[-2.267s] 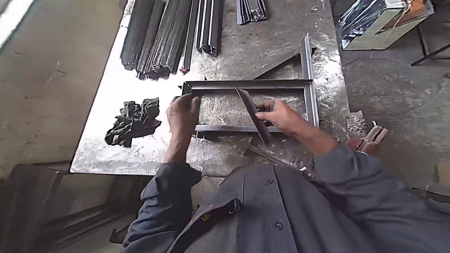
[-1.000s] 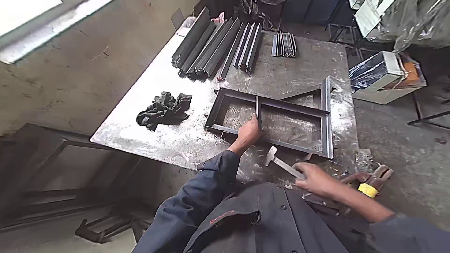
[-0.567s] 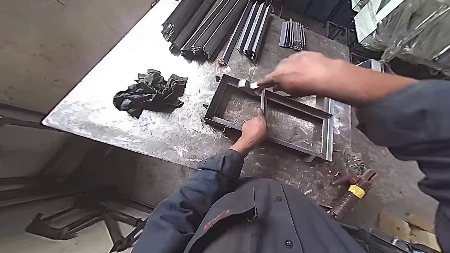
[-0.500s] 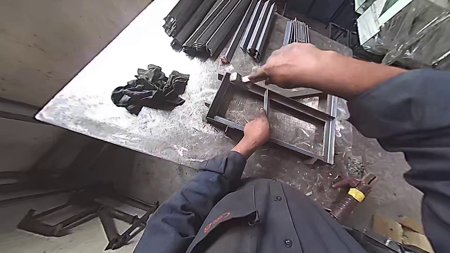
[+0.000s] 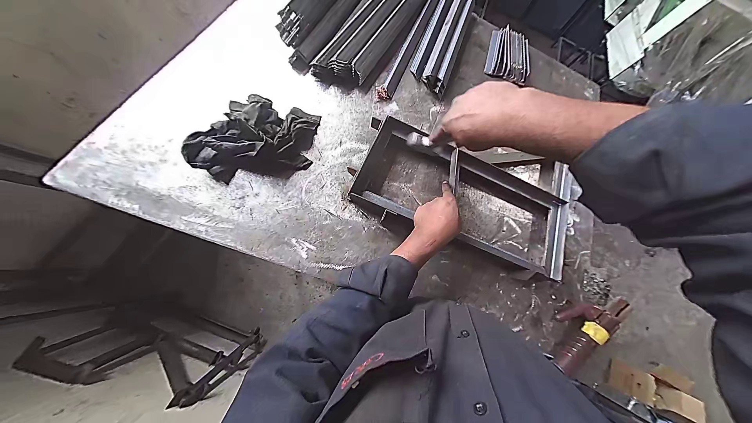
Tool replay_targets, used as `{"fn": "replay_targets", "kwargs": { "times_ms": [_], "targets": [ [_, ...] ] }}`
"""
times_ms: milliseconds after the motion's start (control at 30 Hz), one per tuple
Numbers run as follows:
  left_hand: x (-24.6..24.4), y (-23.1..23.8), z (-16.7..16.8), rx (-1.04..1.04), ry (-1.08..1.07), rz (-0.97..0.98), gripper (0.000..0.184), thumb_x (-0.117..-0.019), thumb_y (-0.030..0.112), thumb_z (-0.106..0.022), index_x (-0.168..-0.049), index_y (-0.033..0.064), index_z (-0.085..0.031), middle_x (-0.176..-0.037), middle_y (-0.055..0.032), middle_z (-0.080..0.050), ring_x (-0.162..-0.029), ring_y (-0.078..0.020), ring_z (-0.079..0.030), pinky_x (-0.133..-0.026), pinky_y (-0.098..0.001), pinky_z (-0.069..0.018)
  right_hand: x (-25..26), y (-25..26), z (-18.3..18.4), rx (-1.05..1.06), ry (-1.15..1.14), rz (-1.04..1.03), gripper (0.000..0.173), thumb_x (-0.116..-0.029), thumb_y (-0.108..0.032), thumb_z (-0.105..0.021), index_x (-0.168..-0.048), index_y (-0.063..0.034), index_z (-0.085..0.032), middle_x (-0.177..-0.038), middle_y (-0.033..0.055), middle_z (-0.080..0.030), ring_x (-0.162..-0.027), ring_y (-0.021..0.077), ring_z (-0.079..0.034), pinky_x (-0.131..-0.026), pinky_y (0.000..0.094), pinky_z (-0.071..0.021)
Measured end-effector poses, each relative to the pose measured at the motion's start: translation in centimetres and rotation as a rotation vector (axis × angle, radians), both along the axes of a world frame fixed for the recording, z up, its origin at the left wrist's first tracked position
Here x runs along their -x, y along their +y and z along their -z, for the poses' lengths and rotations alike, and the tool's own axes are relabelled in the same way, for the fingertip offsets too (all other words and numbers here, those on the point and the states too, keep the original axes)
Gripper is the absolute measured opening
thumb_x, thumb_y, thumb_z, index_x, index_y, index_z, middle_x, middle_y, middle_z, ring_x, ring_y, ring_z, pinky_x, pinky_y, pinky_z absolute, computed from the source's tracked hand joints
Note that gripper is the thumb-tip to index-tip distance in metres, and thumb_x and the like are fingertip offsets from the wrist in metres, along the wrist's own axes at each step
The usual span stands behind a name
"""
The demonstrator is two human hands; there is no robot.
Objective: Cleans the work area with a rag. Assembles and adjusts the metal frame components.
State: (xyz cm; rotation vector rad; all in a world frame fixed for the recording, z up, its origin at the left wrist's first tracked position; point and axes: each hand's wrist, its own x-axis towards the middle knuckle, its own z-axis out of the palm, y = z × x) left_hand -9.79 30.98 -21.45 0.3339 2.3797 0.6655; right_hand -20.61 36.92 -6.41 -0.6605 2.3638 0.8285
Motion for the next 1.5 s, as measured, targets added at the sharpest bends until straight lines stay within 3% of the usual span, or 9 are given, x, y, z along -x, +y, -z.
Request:
{"fn": "replay_targets", "kwargs": {
  "times_ms": [133, 267, 367, 500, 733, 867, 1100, 1233, 1500],
  "targets": [
    [0.0, -0.1, -0.2, -0.001, 0.009, 0.017, 0.092, -0.0939, 0.038, -0.068, -0.164, 0.0074, -0.018, -0.118, -0.0199, -0.071, -0.109, -0.0395, -0.07, -0.086, -0.0612, -0.0565, -0.7, -0.7, 1.0, -0.118, -0.014, 0.078, 0.021, -0.1021, -0.019, -0.056, -0.094, -0.0038, -0.069, -0.092, 0.0205, -0.066, -0.091, 0.0425, -0.066, -0.065, 0.0616, -0.0494],
    [0.1, -0.4, -0.3, -0.01, 0.025, 0.009, 0.086, -0.0935, 0.04, -0.069, -0.161, 0.008, -0.026, -0.119, -0.0202, -0.071, -0.111, -0.0403, -0.069, -0.088, -0.0629, -0.0553, -1.8, 2.2, 0.5, 0.058, 0.03, 0.107, 0.02, -0.0991, -0.021, -0.059, -0.116, -0.0194, -0.068, -0.095, 0.0148, -0.069, -0.093, 0.0402, -0.068, -0.068, 0.0627, -0.0507],
    [-0.1, -0.4, -0.4, -0.014, 0.028, 0.015, 0.085, -0.0925, 0.041, -0.071, -0.159, 0.0068, -0.03, -0.122, -0.0215, -0.069, -0.113, -0.0419, -0.068, -0.09, -0.0648, -0.0538, -6.3, 7.2, 0.0, 0.423, 0.041, 0.408, 0.05, -0.1026, -0.026, -0.062, -0.151, -0.0206, -0.05, -0.117, 0.0198, -0.07, -0.107, 0.0411, -0.068, -0.089, 0.0639, -0.0513],
    [-0.1, -0.3, 0.3, -0.03, 0.104, 0.011, 0.085, -0.0923, 0.047, -0.072, -0.157, 0.0039, -0.035, -0.123, -0.0234, -0.069, -0.114, -0.0434, -0.067, -0.093, -0.0658, -0.0525, -17.7, 12.4, 6.0, 1.363, 0.034, 1.039, 0.034, -0.1059, -0.028, -0.058, -0.131, -0.0046, -0.062, -0.084, 0.006, -0.071, -0.055, 0.0096, -0.059, -0.05, 0.0251, -0.0493],
    [-6.1, -2.5, -3.4, -0.652, 0.224, -0.041, 0.051, -0.1014, 0.04, -0.06, -0.136, 0.003, -0.059, -0.099, -0.0076, -0.072, -0.085, -0.017, -0.071, -0.08, -0.0393, -0.0602, -25.6, 8.6, 9.8, 2.189, 0.249, 1.731, 0.026, -0.107, -0.022, -0.055, -0.119, 0.0006, -0.06, -0.091, 0.0105, -0.072, -0.066, 0.012, -0.064, -0.062, 0.0243, -0.0541],
    [-10.5, -0.4, -5.3, -0.71, -0.122, 0.074, 0.079, -0.0913, 0.034, -0.078, -0.153, 0.0035, -0.039, -0.098, -0.0067, -0.074, -0.077, -0.0152, -0.074, -0.072, -0.0352, -0.0665, -24.9, 9.5, 10.8, 2.111, 0.272, 1.529, 0.037, -0.0975, -0.026, -0.071, -0.126, -0.004, -0.06, -0.102, 0.0096, -0.07, -0.088, 0.0155, -0.067, -0.083, 0.0336, -0.057],
    [-8.9, 1.2, -3.2, -0.852, -0.253, -0.225, 0.047, -0.0913, 0.003, -0.062, -0.139, 0.0005, -0.06, -0.078, -0.0039, -0.064, -0.05, -0.0067, -0.046, -0.045, -0.0226, -0.0395, -25.8, 17.7, 12.1, 1.153, 0.635, 0.997, 0.04, -0.0992, -0.047, -0.063, -0.099, -0.0086, -0.074, -0.094, 0.0104, -0.072, -0.087, 0.0278, -0.07, -0.079, 0.0544, -0.0568],
    [-8.4, 2.9, -1.9, -0.801, -0.248, -0.125, 0.048, -0.0935, 0.007, -0.062, -0.141, 0.0025, -0.059, -0.086, -0.0037, -0.067, -0.054, -0.0065, -0.05, -0.049, -0.023, -0.0429, -25.3, 24.8, 12.5, 0.663, 0.675, 1.172, 0.045, -0.0989, -0.044, -0.062, -0.114, -0.0025, -0.069, -0.112, 0.0236, -0.069, -0.104, 0.0443, -0.067, -0.082, 0.0643, -0.0526],
    [-5.4, 8.8, -1.3, -0.577, -0.127, 0.085, 0.044, -0.0956, 0.014, -0.063, -0.139, 0.0083, -0.063, -0.093, -0.0033, -0.07, -0.064, -0.0056, -0.057, -0.061, -0.0261, -0.0496, -24.3, 30.4, 14.8, 0.849, 0.324, 1.337, 0.037, -0.0989, -0.044, -0.064, -0.095, -0.0081, -0.072, -0.093, 0.0181, -0.07, -0.09, 0.0386, -0.068, -0.076, 0.0634, -0.0515]
  ]
}}
